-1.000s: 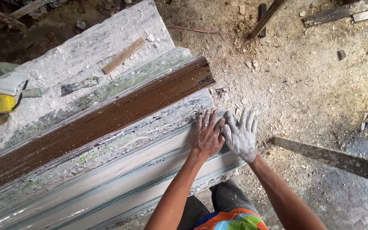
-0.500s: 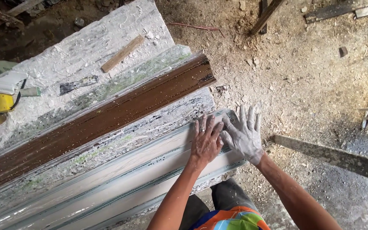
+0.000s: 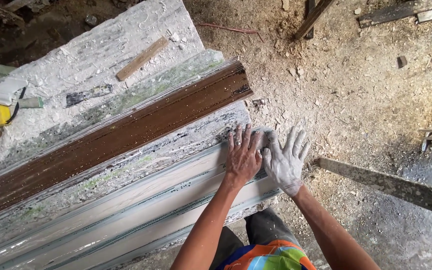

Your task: Applying and smoothing reinforcement fibers onto a decorative molding using hands and a scraper

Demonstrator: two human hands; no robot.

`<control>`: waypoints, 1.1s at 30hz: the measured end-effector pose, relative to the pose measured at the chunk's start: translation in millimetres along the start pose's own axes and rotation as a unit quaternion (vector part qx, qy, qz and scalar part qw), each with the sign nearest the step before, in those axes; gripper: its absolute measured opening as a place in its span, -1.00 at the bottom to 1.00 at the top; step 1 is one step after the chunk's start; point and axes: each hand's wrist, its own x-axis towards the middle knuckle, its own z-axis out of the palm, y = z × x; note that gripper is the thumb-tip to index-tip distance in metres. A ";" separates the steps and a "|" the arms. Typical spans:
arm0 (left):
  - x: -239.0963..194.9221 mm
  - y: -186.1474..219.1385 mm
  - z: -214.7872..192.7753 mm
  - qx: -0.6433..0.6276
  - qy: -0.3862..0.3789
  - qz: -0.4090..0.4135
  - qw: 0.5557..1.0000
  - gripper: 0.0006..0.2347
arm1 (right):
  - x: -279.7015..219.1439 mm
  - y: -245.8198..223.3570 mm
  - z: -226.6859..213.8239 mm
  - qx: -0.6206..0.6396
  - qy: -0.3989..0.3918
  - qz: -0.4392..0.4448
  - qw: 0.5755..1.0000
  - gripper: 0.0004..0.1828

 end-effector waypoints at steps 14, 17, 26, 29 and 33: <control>-7.4 -38.2 -8.7 0.019 -0.106 0.060 0.992 -0.49 | -13.6 -49.0 -0.8 0.132 -0.067 0.046 0.988 -0.32; -0.9 -27.5 -19.9 0.029 -0.106 0.070 0.991 -0.50 | -12.0 -34.1 11.9 0.135 -0.046 0.035 0.989 -0.36; -14.1 -25.6 0.8 0.050 0.011 0.085 0.995 -0.52 | -21.5 5.1 -3.4 0.027 -0.016 -0.047 0.998 -0.29; -35.2 -26.3 0.0 0.047 0.016 0.075 0.996 -0.54 | -15.9 1.6 1.7 -0.048 -0.046 -0.115 0.991 -0.21; -81.3 -42.3 6.8 0.049 0.045 0.041 0.997 -0.52 | -5.2 -0.2 15.5 -0.038 0.035 -0.158 0.986 -0.09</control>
